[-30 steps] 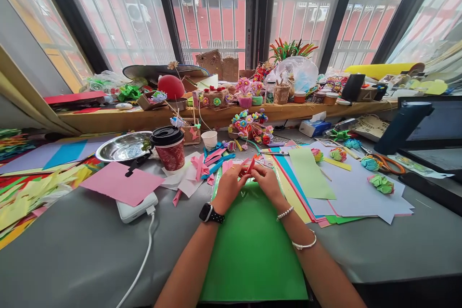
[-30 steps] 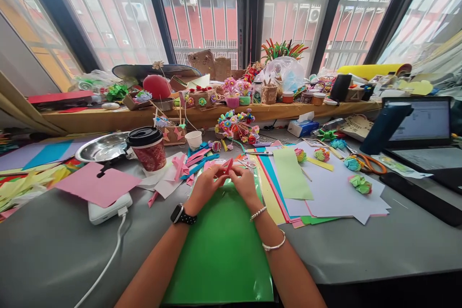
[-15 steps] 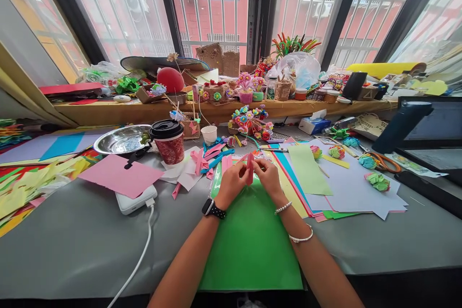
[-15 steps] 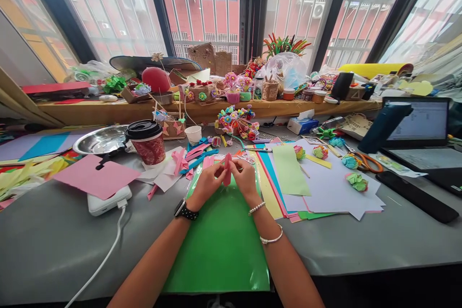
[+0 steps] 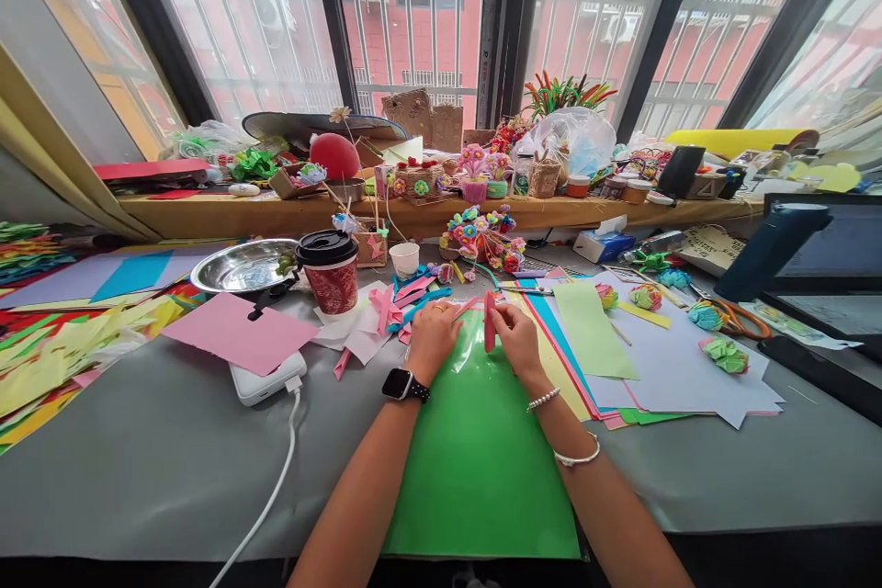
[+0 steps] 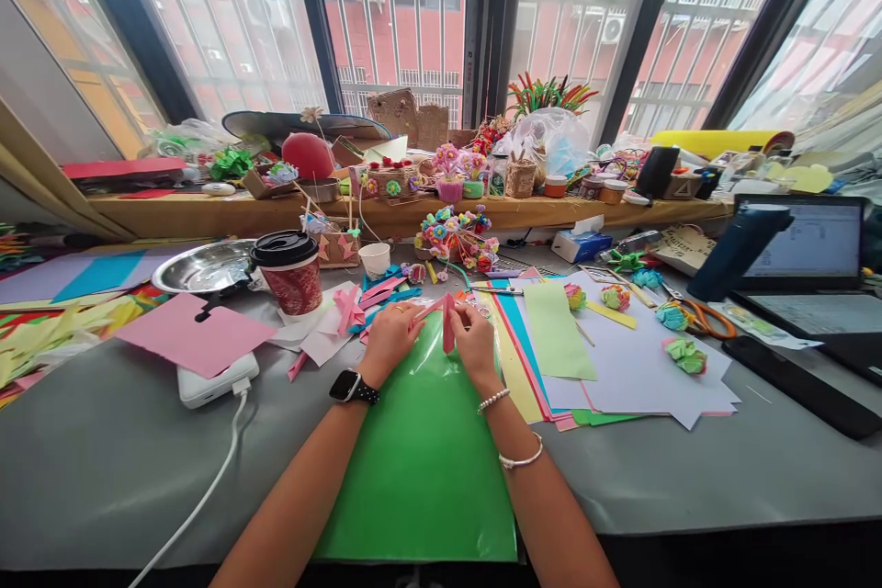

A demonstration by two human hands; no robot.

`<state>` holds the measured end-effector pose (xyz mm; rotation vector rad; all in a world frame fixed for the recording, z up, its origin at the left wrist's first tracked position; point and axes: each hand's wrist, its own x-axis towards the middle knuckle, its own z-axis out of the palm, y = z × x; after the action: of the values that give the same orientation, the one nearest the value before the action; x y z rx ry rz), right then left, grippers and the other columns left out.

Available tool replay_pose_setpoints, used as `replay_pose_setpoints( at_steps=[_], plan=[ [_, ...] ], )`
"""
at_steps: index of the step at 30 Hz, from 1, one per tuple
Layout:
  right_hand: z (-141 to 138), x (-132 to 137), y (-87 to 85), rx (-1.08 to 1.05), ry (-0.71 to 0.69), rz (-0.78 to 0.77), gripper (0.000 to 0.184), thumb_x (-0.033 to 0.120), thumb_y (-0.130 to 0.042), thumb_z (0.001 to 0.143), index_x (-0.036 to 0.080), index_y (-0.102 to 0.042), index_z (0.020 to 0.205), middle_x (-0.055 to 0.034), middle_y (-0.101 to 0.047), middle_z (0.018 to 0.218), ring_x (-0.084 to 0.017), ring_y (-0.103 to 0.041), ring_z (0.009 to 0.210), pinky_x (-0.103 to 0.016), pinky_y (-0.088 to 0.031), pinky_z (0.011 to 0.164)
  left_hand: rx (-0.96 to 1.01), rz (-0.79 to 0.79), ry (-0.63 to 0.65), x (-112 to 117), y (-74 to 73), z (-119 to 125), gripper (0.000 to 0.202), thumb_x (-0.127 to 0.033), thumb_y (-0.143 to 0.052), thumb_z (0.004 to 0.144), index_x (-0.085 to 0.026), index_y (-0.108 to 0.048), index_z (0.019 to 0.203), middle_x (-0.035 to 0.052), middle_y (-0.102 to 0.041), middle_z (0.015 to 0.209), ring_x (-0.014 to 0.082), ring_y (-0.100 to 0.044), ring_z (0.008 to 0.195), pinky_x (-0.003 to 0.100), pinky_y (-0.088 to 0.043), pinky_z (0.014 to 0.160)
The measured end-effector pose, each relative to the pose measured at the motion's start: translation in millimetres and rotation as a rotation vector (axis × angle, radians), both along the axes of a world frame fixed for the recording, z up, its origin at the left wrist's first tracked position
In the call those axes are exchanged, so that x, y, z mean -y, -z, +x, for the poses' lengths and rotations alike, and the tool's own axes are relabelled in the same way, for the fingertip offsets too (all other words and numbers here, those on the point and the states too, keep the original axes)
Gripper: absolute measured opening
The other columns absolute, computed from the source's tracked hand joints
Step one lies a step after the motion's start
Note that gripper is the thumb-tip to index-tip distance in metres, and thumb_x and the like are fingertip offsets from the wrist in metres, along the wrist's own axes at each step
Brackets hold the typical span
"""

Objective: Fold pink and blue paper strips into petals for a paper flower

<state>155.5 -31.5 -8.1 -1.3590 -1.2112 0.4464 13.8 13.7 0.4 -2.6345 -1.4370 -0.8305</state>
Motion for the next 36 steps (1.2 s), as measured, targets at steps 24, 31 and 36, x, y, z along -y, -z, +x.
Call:
replay_pose_setpoints(
  at_steps=[24,31,36],
  plan=[
    [-2.0,-3.8,4.4,-0.466,-0.145,-0.098,0.032,0.043,-0.066,0.057,0.015,-0.059,0.069,0.0007,-0.06,0.058,-0.011,-0.055,0.047,-0.024,-0.046,0.047,0.361,-0.053,0.063,10.7,-3.0,3.5,0.011,-0.021,-0.048,0.076,-0.015,-0.058,0.077,0.0042,-0.063,0.076,0.0154,-0.056,0.071,0.027,-0.042,0.066],
    [-1.9,-4.2,-0.5,-0.708,-0.193,-0.096,0.029,0.04,-0.071,0.052,0.017,-0.057,0.065,0.0026,-0.059,0.055,-0.01,-0.058,0.049,-0.021,-0.05,0.049,0.527,-0.066,0.157,15.8,-6.7,6.0,0.011,-0.023,-0.047,0.077,-0.016,-0.053,0.072,0.0024,-0.061,0.068,0.0121,-0.056,0.059,0.024,-0.044,0.058],
    [2.0,-3.4,-4.2,-0.807,-0.255,-0.104,0.028,0.038,-0.071,0.052,0.017,-0.06,0.067,0.0012,-0.061,0.058,-0.009,-0.058,0.051,-0.018,-0.047,0.047,0.542,-0.077,0.225,17.9,-8.8,7.3,0.009,-0.022,-0.048,0.077,-0.016,-0.054,0.078,0.0018,-0.061,0.072,0.0103,-0.056,0.059,0.022,-0.045,0.057]
  ],
)
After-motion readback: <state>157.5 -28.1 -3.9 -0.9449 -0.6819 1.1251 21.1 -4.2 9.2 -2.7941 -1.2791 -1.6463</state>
